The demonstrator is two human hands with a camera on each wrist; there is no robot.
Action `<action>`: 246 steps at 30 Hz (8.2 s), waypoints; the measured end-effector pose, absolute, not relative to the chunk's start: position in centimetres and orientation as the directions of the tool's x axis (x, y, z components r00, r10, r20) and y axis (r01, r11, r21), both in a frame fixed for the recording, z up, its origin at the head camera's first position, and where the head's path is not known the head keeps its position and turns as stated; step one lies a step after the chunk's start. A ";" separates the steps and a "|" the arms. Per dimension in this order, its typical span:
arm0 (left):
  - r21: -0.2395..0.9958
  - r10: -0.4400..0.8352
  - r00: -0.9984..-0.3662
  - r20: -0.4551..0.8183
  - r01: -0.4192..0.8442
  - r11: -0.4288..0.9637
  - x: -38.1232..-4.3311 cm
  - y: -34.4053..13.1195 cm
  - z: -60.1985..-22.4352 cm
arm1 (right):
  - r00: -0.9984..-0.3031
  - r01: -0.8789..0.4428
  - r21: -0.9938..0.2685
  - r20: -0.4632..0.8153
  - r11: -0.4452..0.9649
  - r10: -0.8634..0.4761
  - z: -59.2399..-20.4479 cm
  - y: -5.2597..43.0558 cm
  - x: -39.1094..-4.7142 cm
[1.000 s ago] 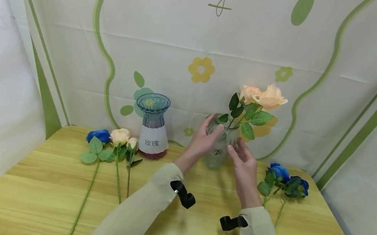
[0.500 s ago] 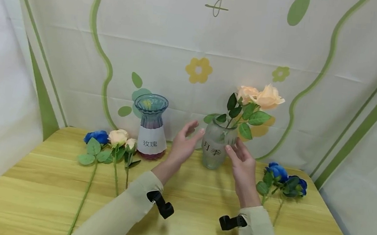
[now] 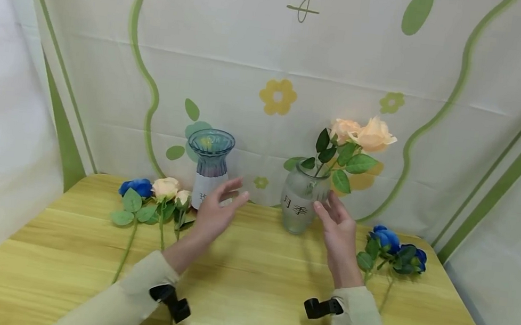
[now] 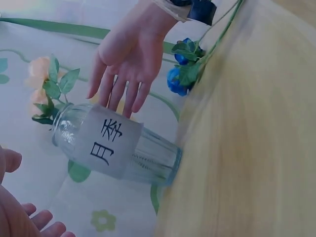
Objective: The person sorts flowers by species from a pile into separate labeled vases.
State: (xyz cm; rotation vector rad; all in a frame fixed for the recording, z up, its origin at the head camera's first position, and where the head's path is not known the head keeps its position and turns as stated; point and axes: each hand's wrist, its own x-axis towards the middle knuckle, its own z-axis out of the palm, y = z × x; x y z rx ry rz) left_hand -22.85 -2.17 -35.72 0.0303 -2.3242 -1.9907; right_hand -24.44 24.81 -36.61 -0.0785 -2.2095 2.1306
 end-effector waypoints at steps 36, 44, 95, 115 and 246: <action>0.825 -0.128 -0.988 -0.084 -0.141 0.547 -18.8 -15.7 -40.8 | -0.995 -0.013 -1.000 0.015 0.023 0.100 -36.6 24.8 -24.4; 0.702 -0.108 -0.994 -0.029 -0.097 0.706 -19.9 -15.0 -41.3 | -0.995 -0.010 -0.999 0.015 0.045 0.103 -36.6 25.0 -24.4; 0.873 -0.394 -0.917 -0.068 0.137 -0.469 -23.1 -10.3 -35.9 | -0.994 -0.019 -0.998 0.025 0.056 0.102 -36.8 25.2 -24.6; 0.690 -0.463 -0.886 0.028 0.352 -0.632 -23.9 -4.6 -30.8 | -0.994 -0.004 -0.996 0.013 0.087 0.108 -36.5 25.0 -24.5; 0.962 -0.354 -0.933 -0.058 0.043 -0.270 -23.2 1.8 -35.7 | -0.994 0.004 -0.999 0.000 0.038 0.108 -36.2 26.5 -24.0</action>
